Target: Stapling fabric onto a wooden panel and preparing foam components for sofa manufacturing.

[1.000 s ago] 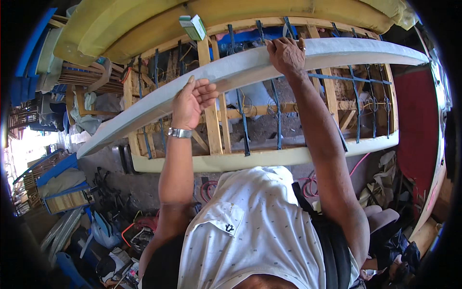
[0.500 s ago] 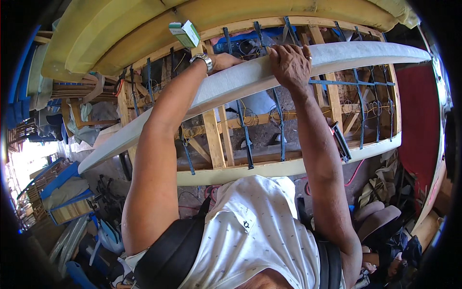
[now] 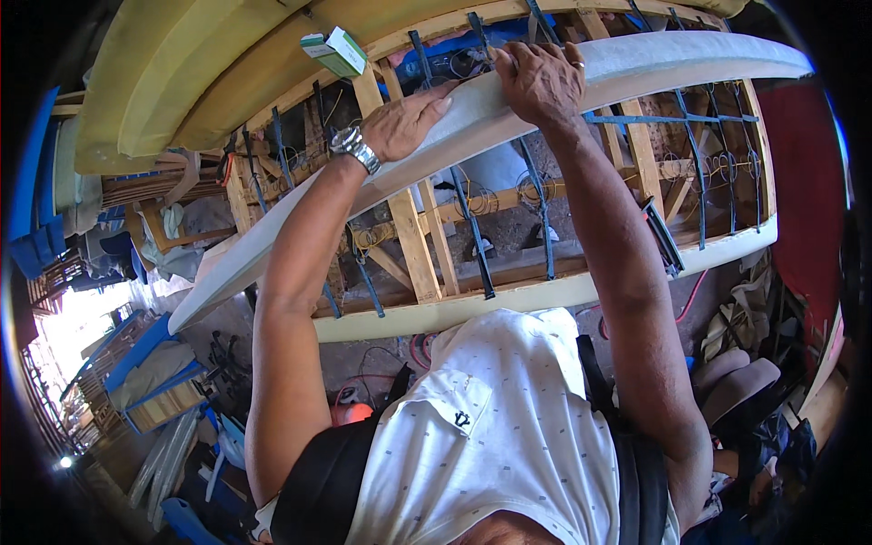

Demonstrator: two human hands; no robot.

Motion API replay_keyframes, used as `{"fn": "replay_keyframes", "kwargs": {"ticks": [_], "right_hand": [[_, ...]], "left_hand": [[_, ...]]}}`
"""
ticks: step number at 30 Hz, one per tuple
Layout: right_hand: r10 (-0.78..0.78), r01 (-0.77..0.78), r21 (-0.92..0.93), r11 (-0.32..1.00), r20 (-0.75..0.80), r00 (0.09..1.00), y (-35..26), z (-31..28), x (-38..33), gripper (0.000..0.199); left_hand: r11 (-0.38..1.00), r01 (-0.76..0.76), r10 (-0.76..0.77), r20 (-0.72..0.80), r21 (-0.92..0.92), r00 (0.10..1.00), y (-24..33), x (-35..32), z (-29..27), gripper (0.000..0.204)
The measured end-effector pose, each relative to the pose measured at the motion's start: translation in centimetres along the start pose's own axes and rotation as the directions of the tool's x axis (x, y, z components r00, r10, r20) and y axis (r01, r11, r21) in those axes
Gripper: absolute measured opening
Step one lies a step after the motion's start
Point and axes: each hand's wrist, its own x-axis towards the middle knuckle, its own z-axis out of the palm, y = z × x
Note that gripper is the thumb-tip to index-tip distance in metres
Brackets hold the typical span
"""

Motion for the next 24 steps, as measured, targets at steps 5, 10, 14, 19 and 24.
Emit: {"fn": "replay_keyframes", "kwargs": {"ticks": [5,10,14,19,24], "right_hand": [[0.008,-0.009,0.015,1.0,0.04,0.999,0.4,-1.0,-0.7,0.045],[-0.193,0.218,0.071,0.973,-0.262,0.945,2.5,-2.4,-3.3,0.04],[0.088,-0.043,0.125,0.991,-0.374,0.923,5.5,-8.1,-14.4,0.042],[0.459,-0.492,-0.136,0.86,-0.213,0.862,10.1,-10.0,-30.5,0.056],[0.566,-0.502,-0.302,0.811,0.188,0.802,9.6,-11.2,-36.6,0.081]], "left_hand": [[0.909,-0.183,0.269,-0.194,0.374,0.943,1.0,-1.9,2.5,0.052],[0.864,-0.225,0.339,-0.191,0.45,0.921,1.0,-2.5,3.4,0.06],[0.81,-0.234,0.376,-0.171,0.538,0.911,0.7,-5.0,3.9,0.065],[0.659,-0.299,0.533,-0.148,0.691,0.833,0.7,-4.9,4.8,0.07],[0.759,-0.16,0.434,-0.307,0.631,0.847,-0.1,-5.4,5.6,0.071]]}}
